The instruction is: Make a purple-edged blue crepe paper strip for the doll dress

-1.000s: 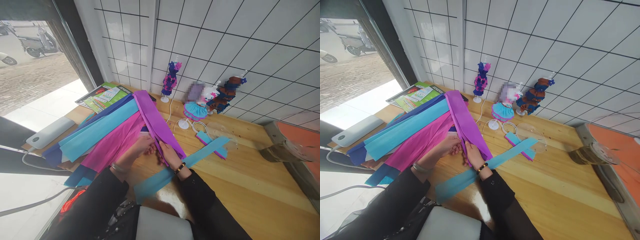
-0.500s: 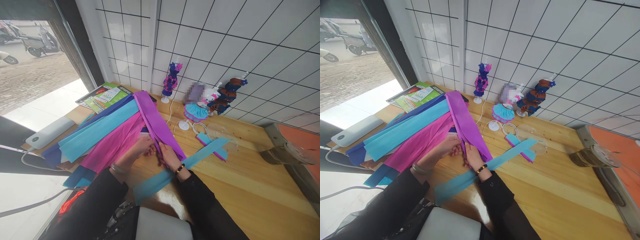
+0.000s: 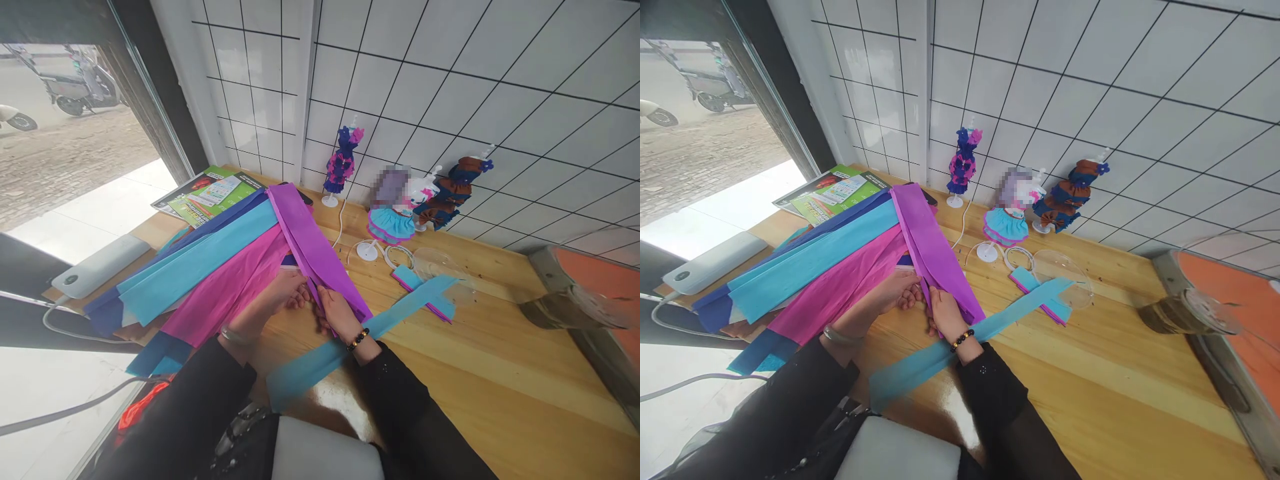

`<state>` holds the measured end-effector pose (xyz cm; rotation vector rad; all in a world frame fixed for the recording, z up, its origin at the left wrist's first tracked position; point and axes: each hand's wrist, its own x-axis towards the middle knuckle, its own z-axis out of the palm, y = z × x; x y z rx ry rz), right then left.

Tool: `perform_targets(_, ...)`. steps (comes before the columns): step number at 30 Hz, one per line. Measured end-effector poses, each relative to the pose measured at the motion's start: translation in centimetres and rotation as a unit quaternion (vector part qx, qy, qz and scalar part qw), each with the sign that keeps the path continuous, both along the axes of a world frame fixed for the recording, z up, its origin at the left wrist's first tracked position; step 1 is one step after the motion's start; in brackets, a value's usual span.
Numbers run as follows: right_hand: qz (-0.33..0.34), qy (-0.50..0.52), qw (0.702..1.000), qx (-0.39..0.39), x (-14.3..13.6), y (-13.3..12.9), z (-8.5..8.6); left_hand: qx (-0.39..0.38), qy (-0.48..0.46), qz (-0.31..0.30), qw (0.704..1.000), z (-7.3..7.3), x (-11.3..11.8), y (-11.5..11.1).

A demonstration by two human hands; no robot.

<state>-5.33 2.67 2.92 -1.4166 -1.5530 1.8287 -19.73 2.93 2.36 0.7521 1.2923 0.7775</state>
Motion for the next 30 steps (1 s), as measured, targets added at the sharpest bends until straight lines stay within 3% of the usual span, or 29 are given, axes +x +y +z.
perform_targets(16, 0.01, 0.026, 1.0, -0.006, -0.3, 0.6, -0.1, 0.024, 0.041, 0.011, 0.999, 0.7, 0.2, 0.6)
perform_targets(30, 0.004, 0.046, 0.998, -0.038, -0.3, 1.2, 0.1, 0.022, 0.039, 0.016, 0.999, 0.5, 0.1, 0.6)
